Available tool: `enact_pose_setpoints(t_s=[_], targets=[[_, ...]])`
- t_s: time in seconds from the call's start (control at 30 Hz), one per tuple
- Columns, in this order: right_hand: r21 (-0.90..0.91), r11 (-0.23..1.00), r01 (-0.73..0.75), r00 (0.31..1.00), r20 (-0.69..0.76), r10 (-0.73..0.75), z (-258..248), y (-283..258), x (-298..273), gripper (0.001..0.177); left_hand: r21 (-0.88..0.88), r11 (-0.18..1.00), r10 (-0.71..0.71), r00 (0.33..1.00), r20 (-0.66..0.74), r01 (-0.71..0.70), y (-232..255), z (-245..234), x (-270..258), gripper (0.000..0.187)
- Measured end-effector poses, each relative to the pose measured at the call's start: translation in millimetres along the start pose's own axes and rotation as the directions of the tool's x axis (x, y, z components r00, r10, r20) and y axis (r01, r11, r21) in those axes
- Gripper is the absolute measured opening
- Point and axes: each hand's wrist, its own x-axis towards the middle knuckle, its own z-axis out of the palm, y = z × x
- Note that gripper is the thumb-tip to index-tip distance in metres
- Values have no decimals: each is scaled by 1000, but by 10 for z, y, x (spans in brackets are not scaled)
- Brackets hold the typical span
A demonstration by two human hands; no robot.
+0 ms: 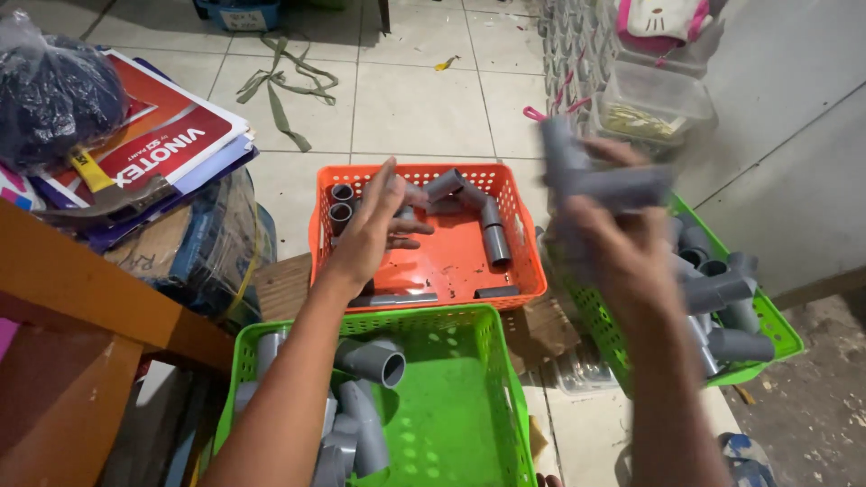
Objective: Sorting and organizing PVC pipe fittings into different colored plastic baskets
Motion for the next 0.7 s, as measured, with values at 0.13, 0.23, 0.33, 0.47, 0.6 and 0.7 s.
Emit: enact_pose_setpoints(t_s=[0.13,0.23,0.33,0.47,0.6,0.7], targets=[[-665,747,5,1000,-13,-19,-803,-92,202,62,114,982,-147,987,-61,153,287,111,-97,96],[-890,432,-146,989,-131,62,-1151,-50,370,62,153,974,-160,986,-47,166,283,98,-84,103],[-993,104,-50,984,-31,175,-1549,271,567,61,150,980,-128,991,-38,132,208,92,-30,98],[-972,-232,-39,792,-171,586,-1646,495,704,70,167,975,-139,990,-37,144,227,98,-33,99],[-998,-69,0,720,-48,692,-1936,725,814,78,184,973,-135,990,-37,140,245,104,-67,97],[-976,-154,-154,626,-217,749,-1653,424,764,69,182,973,-137,990,-40,142,227,105,-58,98]])
